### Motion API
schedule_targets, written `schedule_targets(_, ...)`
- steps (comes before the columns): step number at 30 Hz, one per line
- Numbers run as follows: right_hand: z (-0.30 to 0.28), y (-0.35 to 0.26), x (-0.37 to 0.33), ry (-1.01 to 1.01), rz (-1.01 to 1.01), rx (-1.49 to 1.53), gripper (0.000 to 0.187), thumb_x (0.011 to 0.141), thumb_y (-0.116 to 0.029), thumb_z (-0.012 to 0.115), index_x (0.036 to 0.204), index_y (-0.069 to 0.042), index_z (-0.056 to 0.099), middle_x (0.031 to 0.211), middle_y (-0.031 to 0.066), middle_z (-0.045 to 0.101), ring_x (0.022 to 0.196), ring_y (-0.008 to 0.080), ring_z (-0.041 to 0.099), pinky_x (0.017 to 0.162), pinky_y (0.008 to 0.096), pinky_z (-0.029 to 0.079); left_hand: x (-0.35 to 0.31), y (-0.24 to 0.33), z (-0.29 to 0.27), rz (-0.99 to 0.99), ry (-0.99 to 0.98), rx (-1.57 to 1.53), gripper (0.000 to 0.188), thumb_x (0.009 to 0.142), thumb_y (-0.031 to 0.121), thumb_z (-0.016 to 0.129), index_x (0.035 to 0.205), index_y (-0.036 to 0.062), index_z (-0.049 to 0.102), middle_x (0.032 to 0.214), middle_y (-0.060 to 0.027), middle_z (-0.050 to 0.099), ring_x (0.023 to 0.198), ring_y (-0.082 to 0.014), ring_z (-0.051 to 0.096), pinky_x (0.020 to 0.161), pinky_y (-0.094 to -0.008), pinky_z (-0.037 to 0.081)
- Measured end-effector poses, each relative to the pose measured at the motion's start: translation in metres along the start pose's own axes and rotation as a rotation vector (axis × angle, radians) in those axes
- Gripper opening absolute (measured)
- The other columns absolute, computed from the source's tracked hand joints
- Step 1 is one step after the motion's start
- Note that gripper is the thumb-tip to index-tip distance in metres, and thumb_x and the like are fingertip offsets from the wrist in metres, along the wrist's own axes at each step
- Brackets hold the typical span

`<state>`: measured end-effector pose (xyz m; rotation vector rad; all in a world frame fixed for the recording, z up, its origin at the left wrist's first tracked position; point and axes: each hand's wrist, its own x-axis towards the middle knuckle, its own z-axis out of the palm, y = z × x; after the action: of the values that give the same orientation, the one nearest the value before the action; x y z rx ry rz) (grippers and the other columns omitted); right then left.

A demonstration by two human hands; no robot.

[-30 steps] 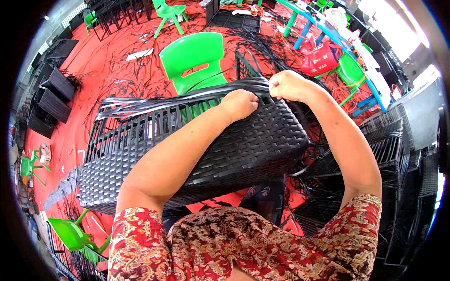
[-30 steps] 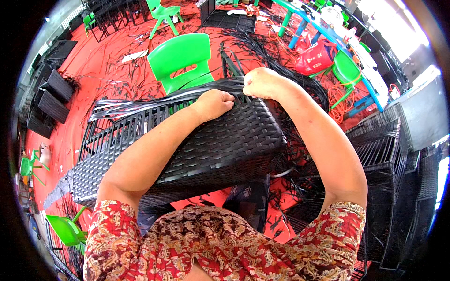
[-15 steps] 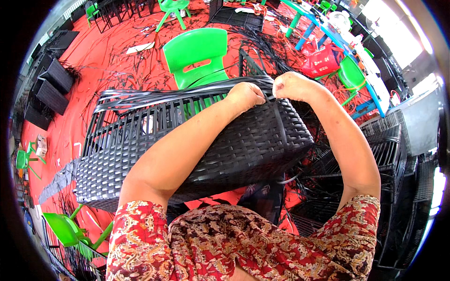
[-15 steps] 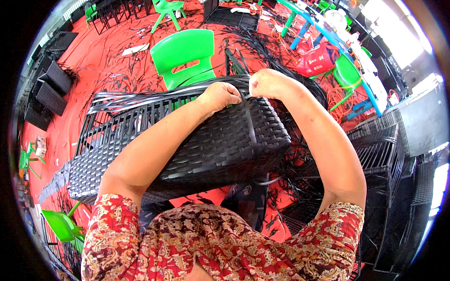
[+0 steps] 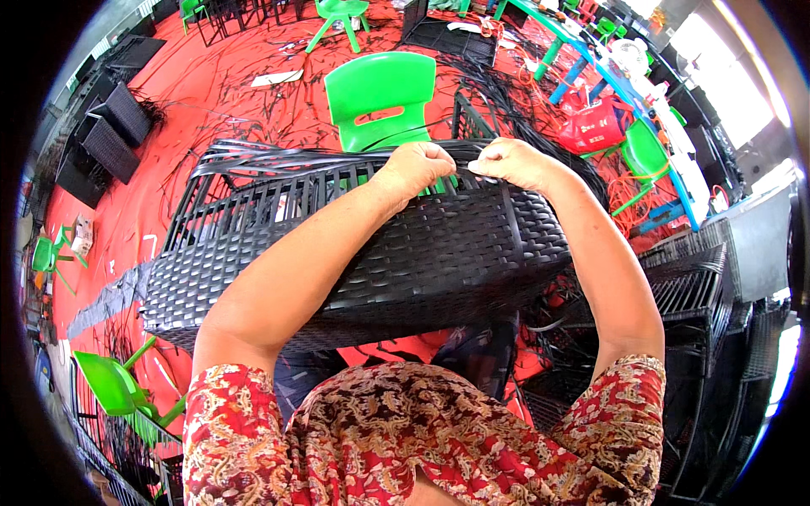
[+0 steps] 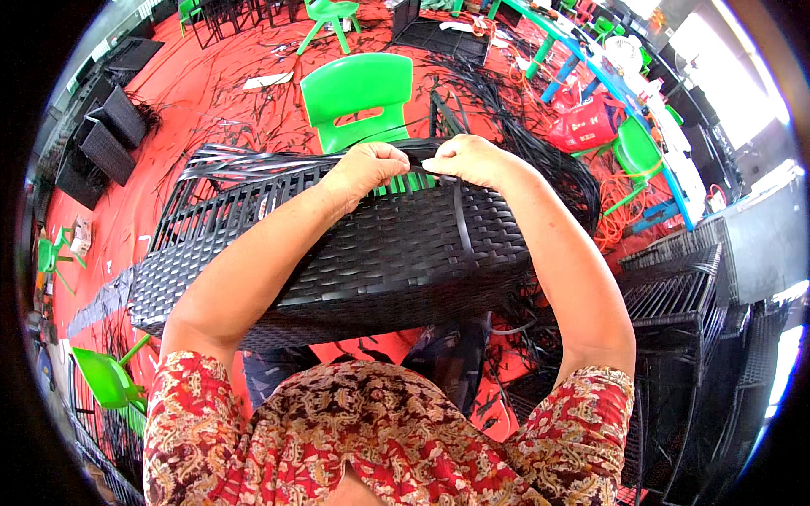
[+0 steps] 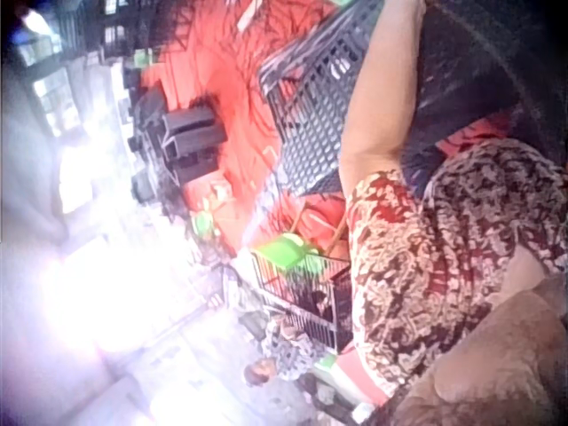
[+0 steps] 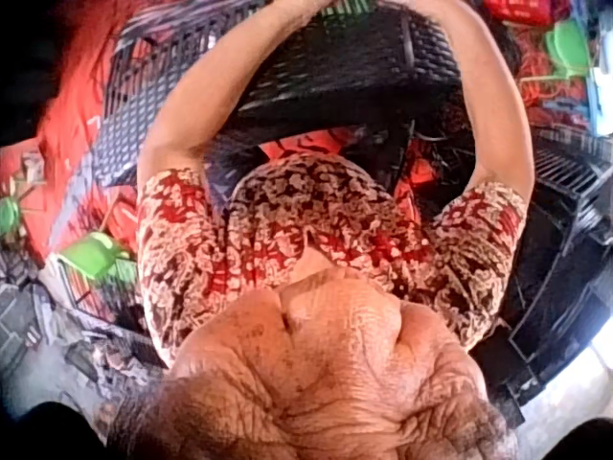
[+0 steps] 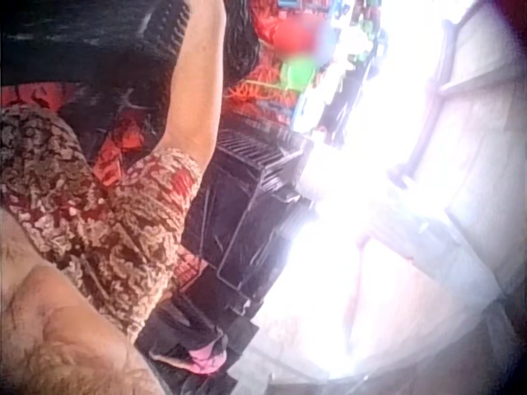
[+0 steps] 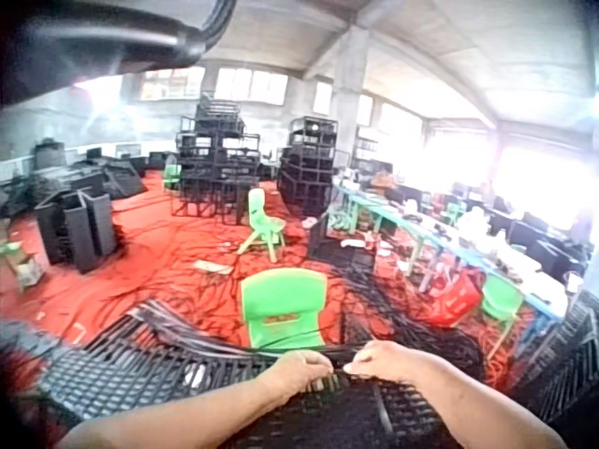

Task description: The person weaves black plastic strips into the frame of a wicker chair seat. They repeatedly thread the strips through the frame and press them down to secure the weave, working on the same chair throughout the clip.

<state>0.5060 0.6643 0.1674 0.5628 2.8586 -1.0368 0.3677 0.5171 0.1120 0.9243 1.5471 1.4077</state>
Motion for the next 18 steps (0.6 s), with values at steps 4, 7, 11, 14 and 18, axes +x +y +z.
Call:
schedule_targets(4,-0.008,0.008,0.004,-0.032,0.016,-0.058,0.022,0.074,-0.019,0.066,0.069,0.001,0.059,0.069,0.0041,0.05,0.067,0.0153,0.05,0.064,0.0301,0.041,-0.001,-0.016,0.003,0.465,0.262,0.913,0.014,0.073,0.025,0.066,0.083,0.0167,0.07,0.112,-0.0056,0.055,0.102,-0.0215,0.051,0.088,-0.0417,0.036)
schedule_targets(7,-0.007,0.012,0.009,0.012,-0.007,-0.26,0.021,0.07,-0.016,0.067,0.068,0.002,0.057,0.07,0.0048,0.052,0.068,0.0159,0.052,0.064,0.0301,0.042,-0.001,-0.009,0.01,0.37,0.122,1.135,0.019,0.073,0.034,0.061,0.085,0.024,0.072,0.141,-0.0099,0.031,0.129,-0.0336,0.025,0.098,-0.0577,0.02)
schedule_targets(11,-0.009,0.009,0.007,0.015,-0.024,-0.284,0.02,0.07,-0.015,0.068,0.069,0.002,0.059,0.079,0.0082,0.057,0.074,0.0187,0.056,0.068,0.0305,0.044,0.005,-0.005,0.025,0.248,0.004,1.235,0.021,0.077,0.038,0.055,0.087,0.0271,0.071,0.149,-0.0108,0.013,0.136,-0.0376,0.006,0.1,-0.0645,0.011)
schedule_targets(14,-0.005,0.015,0.007,-0.04,-0.062,-0.234,0.02,0.07,-0.016,0.069,0.07,0.002,0.06,0.089,0.0098,0.058,0.08,0.0207,0.057,0.072,0.0308,0.045,0.009,-0.01,0.022,0.173,-0.022,1.08,0.018,0.078,0.039,0.057,0.088,0.0306,0.07,0.15,-0.0115,0.008,0.137,-0.0379,0.002,0.101,-0.0623,0.006)
schedule_targets(18,0.005,0.015,0.008,0.048,-0.158,-0.251,0.022,0.07,-0.019,0.069,0.068,0.0,0.06,0.092,0.01,0.057,0.083,0.0234,0.055,0.074,0.0329,0.044,0.014,-0.015,0.017,0.148,-0.028,0.872,0.015,0.074,0.037,0.063,0.087,0.0301,0.07,0.145,-0.0113,0.024,0.137,-0.0348,0.007,0.103,-0.0591,0.003)
